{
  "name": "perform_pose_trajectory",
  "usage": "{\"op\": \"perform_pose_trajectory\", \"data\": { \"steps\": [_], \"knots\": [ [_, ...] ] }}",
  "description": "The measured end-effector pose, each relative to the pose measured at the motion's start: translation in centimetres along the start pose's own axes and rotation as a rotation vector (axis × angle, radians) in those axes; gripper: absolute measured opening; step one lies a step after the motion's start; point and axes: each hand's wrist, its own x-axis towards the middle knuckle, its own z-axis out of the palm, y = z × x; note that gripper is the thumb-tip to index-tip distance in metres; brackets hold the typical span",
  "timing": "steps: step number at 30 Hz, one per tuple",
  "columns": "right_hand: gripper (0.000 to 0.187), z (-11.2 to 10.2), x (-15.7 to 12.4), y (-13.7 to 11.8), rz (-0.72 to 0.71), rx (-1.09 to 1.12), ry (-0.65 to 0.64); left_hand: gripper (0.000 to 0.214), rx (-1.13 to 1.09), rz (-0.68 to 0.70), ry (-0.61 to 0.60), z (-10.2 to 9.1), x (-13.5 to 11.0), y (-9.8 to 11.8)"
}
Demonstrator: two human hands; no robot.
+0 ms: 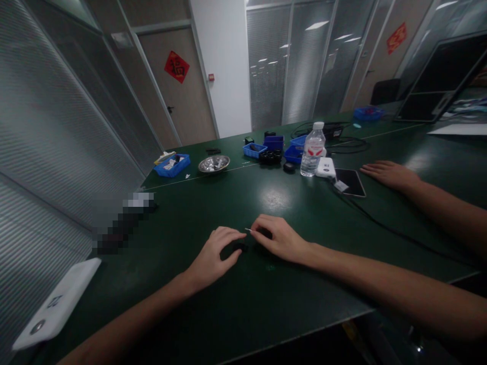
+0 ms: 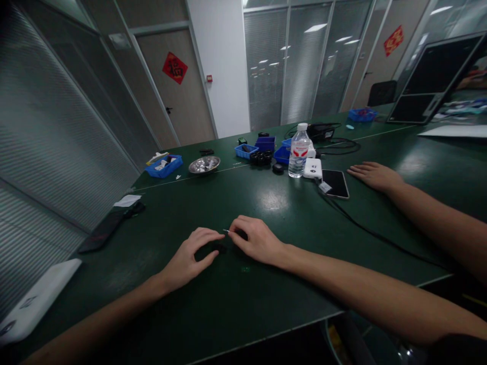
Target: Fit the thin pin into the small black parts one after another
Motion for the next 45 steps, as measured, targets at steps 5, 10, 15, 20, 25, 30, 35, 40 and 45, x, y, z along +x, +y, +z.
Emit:
{"op": "perform_pose_trajectory", "data": {
  "steps": [5,10,15,20,25,30,35,40,45],
  "knots": [
    [0.013,0.1,0.1,0.5,0.035,-0.054,0.035,0.045,0.184,0.236,-0.220,0.1,-0.4,2.1],
    [0.013,0.1,0.3,0.8,0.039,-0.102,0.045,0.056,0.270,0.284,-0.394,0.5,-0.6,4.2],
    [0.013,0.3,0.3,1.1,0.033,-0.084,0.028,0.048,0.302,0.351,-0.315,1.1,-0.9,4.0],
    [0.014,0.1,0.2,0.9,0.041,-0.075,0.011,0.027,0.290,0.399,-0.165,0.9,-1.0,2.4],
    [0.015,-0.1,0.3,0.6,0.062,-0.056,-0.005,0.016,0.198,0.283,-0.086,-0.1,-1.1,1.3],
    [0.013,-0.1,0.2,0.7,0.052,-0.057,-0.003,0.023,0.195,0.161,-0.058,-0.3,-1.2,0.8],
    [0.013,0.0,0.2,0.8,0.047,-0.056,-0.006,0.019,0.209,0.194,-0.122,0.2,-1.3,0.7],
    [0.014,0.0,0.3,0.9,0.036,-0.060,0.007,0.011,0.148,0.213,-0.122,0.3,-1.3,1.2],
    [0.015,-0.1,0.2,0.8,0.037,-0.049,-0.008,0.014,0.045,0.278,-0.090,0.8,-1.4,0.9]
  ]
}}
